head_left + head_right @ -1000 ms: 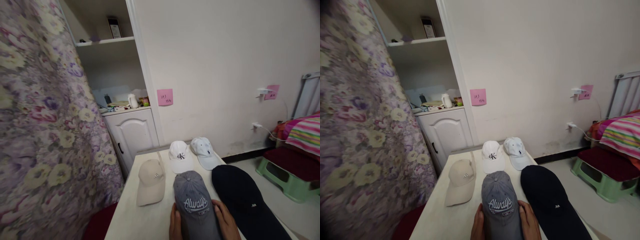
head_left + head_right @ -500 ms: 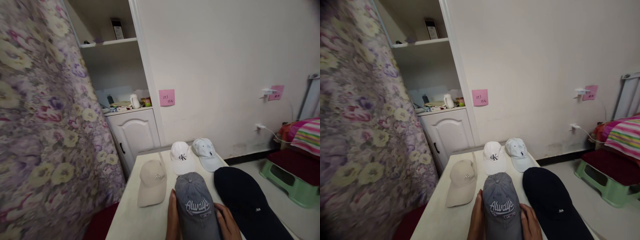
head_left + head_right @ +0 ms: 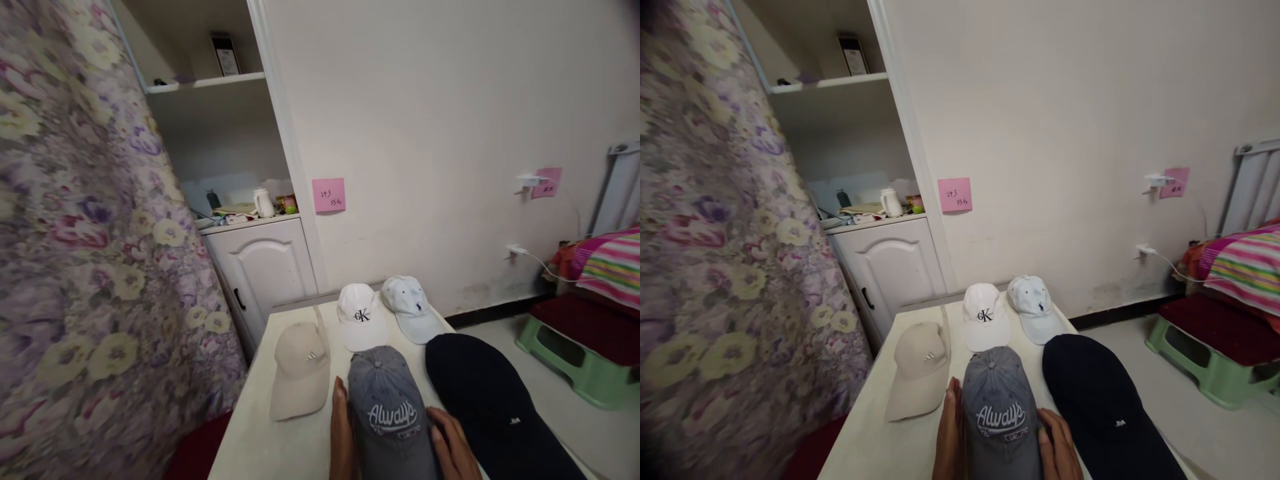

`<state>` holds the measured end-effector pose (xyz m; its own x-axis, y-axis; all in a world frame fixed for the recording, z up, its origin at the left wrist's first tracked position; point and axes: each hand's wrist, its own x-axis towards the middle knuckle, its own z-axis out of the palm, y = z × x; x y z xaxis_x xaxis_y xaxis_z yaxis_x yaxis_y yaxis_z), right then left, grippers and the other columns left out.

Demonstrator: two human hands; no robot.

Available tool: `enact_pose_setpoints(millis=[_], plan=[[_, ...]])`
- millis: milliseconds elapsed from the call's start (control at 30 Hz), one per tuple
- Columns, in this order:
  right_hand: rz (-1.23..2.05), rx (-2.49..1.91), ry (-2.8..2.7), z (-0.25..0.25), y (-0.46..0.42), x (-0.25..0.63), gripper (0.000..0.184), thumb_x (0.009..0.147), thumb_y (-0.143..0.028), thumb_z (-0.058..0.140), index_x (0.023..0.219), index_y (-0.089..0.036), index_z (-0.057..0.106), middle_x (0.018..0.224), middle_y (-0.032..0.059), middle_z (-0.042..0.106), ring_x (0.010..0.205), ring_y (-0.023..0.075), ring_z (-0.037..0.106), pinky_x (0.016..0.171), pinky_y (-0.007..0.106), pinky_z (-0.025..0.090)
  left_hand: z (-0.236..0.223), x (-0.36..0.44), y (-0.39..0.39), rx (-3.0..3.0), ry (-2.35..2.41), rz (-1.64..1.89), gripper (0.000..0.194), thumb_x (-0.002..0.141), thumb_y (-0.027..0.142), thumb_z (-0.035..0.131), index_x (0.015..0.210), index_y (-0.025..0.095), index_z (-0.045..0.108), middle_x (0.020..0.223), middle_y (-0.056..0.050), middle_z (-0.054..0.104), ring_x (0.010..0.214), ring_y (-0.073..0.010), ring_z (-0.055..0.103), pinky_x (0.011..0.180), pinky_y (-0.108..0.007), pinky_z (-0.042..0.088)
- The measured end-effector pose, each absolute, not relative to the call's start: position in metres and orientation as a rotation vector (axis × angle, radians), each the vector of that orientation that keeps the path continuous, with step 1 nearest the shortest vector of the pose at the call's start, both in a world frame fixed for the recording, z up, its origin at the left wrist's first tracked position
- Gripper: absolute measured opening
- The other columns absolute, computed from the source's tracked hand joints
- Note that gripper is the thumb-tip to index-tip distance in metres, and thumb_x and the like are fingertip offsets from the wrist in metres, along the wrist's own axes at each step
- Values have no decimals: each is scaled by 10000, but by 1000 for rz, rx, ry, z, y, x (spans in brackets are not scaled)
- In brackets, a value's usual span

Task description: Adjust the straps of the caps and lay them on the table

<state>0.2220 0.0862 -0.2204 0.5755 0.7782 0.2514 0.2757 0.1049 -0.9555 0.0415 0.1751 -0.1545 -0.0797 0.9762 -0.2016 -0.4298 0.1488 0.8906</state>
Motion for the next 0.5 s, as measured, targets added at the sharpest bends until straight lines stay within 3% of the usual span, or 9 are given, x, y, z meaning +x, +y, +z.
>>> enact_pose_setpoints(millis=[167, 333, 500], plan=[[513, -1483, -1068, -219, 83, 230, 474, 935, -555, 452, 1202, -227, 666, 1292, 138, 670, 1250, 326, 605, 1075, 460, 498, -168, 39, 151, 684, 1044, 1348, 595, 958, 507, 485, 1459, 187, 489, 1578, -78, 458, 1512, -247, 285, 1241, -411, 252], [522, -1477, -1106, -218, 79, 235, 493, 945, -547, 435, 1228, -212, 659, 1319, 140, 657, 1290, 316, 576, 1119, 465, 461, -182, 38, 141, 694, 1028, 1377, 645, 949, 495, 503, 1486, 141, 439, 1622, -99, 377, 1503, -250, 312, 1231, -397, 281], [532, -1518, -1089, -212, 74, 232, 471, 935, -547, 463, 1225, -229, 656, 1330, 135, 656, 1295, 318, 570, 1124, 482, 455, -187, 36, 142, 682, 1015, 1365, 617, 950, 465, 506, 1476, 149, 447, 1604, -99, 419, 1500, -243, 323, 1229, -368, 280]])
